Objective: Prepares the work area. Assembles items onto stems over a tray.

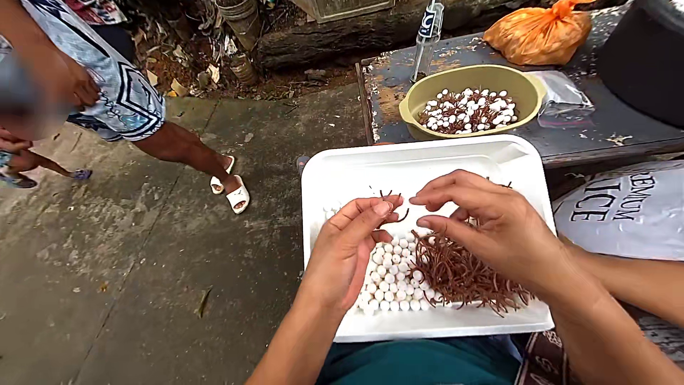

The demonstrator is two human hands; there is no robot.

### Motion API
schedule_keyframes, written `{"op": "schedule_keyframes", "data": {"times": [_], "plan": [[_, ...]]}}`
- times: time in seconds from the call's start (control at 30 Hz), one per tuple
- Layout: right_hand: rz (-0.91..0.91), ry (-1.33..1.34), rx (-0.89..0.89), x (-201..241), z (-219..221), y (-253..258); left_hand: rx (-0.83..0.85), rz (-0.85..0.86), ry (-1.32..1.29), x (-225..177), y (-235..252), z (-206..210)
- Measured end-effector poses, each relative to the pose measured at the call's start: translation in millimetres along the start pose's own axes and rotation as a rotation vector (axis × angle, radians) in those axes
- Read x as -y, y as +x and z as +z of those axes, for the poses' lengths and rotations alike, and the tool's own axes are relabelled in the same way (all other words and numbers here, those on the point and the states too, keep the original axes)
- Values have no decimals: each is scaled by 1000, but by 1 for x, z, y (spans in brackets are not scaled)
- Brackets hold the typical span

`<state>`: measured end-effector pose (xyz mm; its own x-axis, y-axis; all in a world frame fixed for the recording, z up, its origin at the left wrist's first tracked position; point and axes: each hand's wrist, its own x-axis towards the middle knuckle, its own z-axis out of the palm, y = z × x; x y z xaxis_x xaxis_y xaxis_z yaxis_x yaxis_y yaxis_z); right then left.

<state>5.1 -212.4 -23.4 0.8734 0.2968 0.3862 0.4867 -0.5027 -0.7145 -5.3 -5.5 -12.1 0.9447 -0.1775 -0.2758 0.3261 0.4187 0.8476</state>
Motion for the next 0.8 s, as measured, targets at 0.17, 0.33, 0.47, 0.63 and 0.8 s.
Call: {"op": "schedule_keyframes", "data": {"times": [0.17,0.33,0.47,0.63,0.8], "plan": [[101,-343,134,-24,-28,2,16,241,87,1,2,-8],[39,-492,319,-30,-19,-2,22,208,97,4,2,-10],[44,-493,336,-38,-19,-4,43,176,109,4,0,-7],[329,313,123,-17,-21,0,117,140,129,5,0,-5],[562,1048,86,-1,-8,2,173,137,225,6,-1,-3]]}}
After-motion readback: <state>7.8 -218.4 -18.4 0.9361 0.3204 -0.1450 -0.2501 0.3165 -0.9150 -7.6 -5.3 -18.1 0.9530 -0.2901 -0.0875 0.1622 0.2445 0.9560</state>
